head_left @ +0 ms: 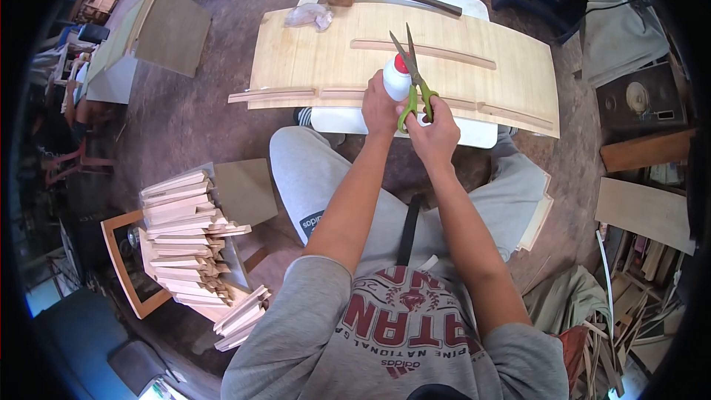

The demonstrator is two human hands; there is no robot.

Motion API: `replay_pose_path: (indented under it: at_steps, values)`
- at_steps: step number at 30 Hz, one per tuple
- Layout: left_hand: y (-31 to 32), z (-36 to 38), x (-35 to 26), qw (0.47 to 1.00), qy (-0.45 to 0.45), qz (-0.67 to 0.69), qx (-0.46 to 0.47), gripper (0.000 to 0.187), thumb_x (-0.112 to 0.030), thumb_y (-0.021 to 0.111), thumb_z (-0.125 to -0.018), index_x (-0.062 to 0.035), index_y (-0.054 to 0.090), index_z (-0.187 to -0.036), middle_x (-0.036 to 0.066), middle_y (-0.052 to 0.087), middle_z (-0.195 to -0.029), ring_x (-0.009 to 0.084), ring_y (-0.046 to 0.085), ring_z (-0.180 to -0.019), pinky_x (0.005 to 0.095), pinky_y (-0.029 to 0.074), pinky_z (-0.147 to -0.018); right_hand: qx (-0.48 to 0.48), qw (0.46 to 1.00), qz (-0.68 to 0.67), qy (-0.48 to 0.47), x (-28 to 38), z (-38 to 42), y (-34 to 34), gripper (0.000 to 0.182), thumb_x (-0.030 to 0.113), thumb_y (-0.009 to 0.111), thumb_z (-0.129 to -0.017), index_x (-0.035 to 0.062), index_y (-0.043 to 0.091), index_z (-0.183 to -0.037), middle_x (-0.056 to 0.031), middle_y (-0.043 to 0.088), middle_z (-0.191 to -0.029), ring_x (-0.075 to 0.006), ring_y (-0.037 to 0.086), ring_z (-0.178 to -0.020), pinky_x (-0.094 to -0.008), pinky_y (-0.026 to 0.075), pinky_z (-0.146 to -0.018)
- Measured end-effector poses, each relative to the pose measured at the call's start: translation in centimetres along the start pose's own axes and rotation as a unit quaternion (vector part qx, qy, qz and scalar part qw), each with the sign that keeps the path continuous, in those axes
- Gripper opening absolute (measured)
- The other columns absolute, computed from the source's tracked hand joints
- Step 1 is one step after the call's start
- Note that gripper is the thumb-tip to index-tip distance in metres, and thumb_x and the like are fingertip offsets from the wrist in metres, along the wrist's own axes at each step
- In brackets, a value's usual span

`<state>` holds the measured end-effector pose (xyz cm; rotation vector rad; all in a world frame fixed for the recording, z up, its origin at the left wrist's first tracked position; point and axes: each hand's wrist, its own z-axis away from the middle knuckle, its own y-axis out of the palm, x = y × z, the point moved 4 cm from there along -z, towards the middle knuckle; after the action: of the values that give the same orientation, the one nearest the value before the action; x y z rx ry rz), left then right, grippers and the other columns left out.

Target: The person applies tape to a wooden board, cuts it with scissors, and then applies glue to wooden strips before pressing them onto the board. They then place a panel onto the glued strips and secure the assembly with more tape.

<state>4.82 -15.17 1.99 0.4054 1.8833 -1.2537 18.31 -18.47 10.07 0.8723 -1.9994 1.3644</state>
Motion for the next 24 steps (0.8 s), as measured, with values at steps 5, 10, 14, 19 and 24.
replay_pose_path:
  at_steps: [5,10,14,19,24]
  values:
    - [-0.01,0.08,-0.01,1.0,0.0,0.001,0.004,0.076,-0.03,0.084,-0.072,-0.0132,0.045,-0.135,0.014,0.058,-0.123,0.0392,0.059,-0.109,0.0494,0.051,-0.09,-0.016,1.0,0.005,-0.003,-0.18,0.16,0.28,0.058,0.04,0.087,-0.073,-0.0005,0.066,-0.109,-0.0086,0.066,-0.077,-0.0192,0.065,-0.067,-0.0338,0.053,-0.063]
    - [-0.07,-0.05,0.02,1.0,0.003,0.004,0.007,0.074,-0.028,0.083,-0.071,-0.013,0.046,-0.133,0.014,0.058,-0.122,0.0395,0.06,-0.109,0.0496,0.051,-0.09,-0.01,0.999,0.028,0.011,0.09,0.11,0.38,0.059,0.043,0.086,-0.073,0.0,0.065,-0.109,-0.0081,0.066,-0.079,-0.0203,0.065,-0.066,-0.0349,0.053,-0.062]
    - [-0.38,-0.25,-0.15,1.0,0.007,0.005,0.016,0.069,-0.028,0.081,-0.073,-0.0126,0.046,-0.131,0.015,0.059,-0.12,0.04,0.06,-0.108,0.0501,0.051,-0.089,-0.02,0.999,0.041,-0.007,0.02,0.02,0.7,0.06,0.046,0.086,-0.072,0.0001,0.065,-0.104,-0.0106,0.066,-0.084,-0.0252,0.066,-0.066,-0.0374,0.052,-0.058]
    - [-0.28,-0.43,-0.03,1.0,0.011,0.003,0.009,0.067,-0.03,0.081,-0.076,-0.0126,0.047,-0.13,0.016,0.06,-0.118,0.0402,0.061,-0.108,0.0511,0.051,-0.088,-0.032,0.998,0.058,-0.01,0.17,-0.11,0.85,0.06,0.047,0.087,-0.072,0.0012,0.066,-0.104,-0.0076,0.064,-0.076,-0.0232,0.065,-0.061,-0.0365,0.052,-0.058]
    - [-0.17,-0.39,0.07,1.0,0.021,-0.002,0.007,0.07,-0.03,0.081,-0.075,-0.0126,0.046,-0.133,0.015,0.06,-0.118,0.0396,0.061,-0.107,0.0501,0.051,-0.088,-0.015,0.997,0.073,-0.004,0.74,-0.41,0.26,0.058,0.05,0.086,-0.07,0.0033,0.065,-0.097,-0.0072,0.062,-0.071,-0.0262,0.062,-0.057,-0.038,0.05,-0.055]
